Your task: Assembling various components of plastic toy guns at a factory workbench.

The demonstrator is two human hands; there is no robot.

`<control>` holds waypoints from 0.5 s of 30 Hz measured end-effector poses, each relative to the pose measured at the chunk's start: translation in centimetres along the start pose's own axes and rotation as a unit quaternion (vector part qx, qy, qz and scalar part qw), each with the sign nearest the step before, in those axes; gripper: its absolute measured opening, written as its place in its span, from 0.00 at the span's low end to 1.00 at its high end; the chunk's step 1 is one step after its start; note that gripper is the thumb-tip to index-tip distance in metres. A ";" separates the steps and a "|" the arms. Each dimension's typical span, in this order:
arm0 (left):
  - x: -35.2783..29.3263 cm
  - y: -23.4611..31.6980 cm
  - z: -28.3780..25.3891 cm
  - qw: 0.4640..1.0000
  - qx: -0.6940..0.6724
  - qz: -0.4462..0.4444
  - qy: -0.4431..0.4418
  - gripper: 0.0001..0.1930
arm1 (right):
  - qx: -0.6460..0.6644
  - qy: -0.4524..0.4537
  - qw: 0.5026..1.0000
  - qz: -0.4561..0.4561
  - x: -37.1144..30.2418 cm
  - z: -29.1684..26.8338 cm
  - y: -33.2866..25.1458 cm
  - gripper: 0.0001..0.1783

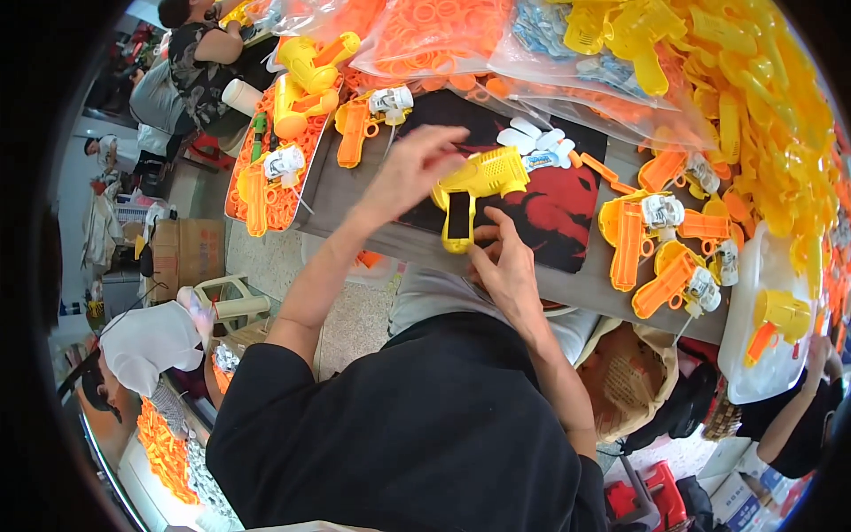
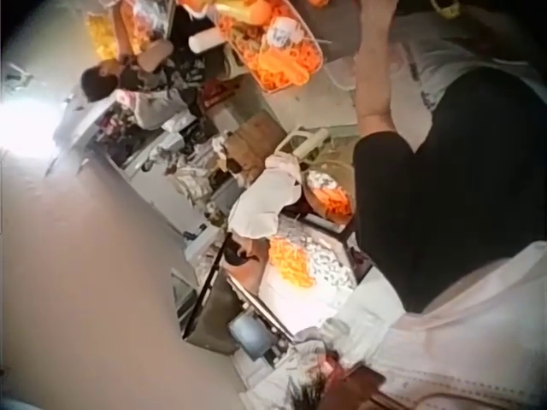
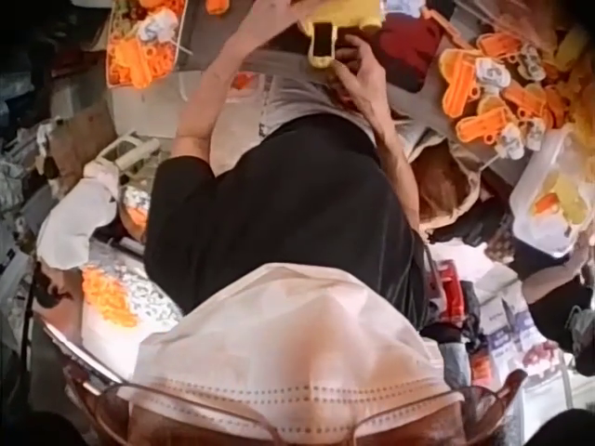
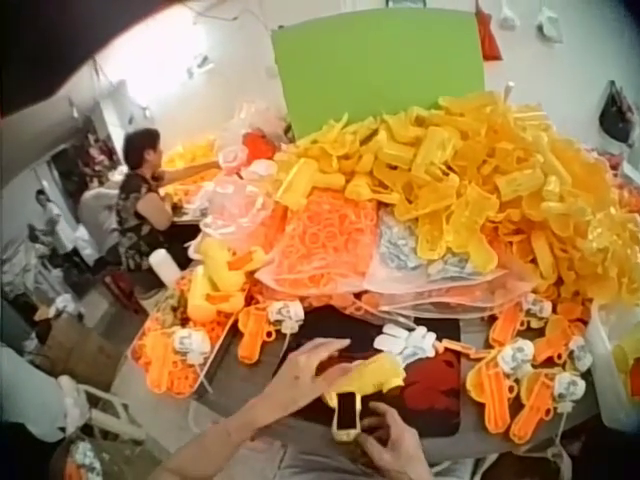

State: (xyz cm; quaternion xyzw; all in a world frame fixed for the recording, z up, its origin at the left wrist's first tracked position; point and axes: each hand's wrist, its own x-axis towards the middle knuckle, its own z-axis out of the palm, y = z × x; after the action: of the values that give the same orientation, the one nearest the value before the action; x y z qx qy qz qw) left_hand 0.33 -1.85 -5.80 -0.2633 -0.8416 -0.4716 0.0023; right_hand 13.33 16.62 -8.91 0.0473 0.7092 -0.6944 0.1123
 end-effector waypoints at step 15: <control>5.5 -8.2 -11.4 0.881 0.430 -0.082 -0.181 0.47 | -0.074 0.056 0.993 -0.070 -1.8 0.5 -2.1 0.34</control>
State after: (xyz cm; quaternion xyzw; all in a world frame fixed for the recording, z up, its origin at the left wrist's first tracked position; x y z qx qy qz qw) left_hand -10.88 -11.94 -4.60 -0.2479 -0.9658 -0.0061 -0.0759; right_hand 14.70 16.25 -6.46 0.0276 0.7654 -0.6424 0.0268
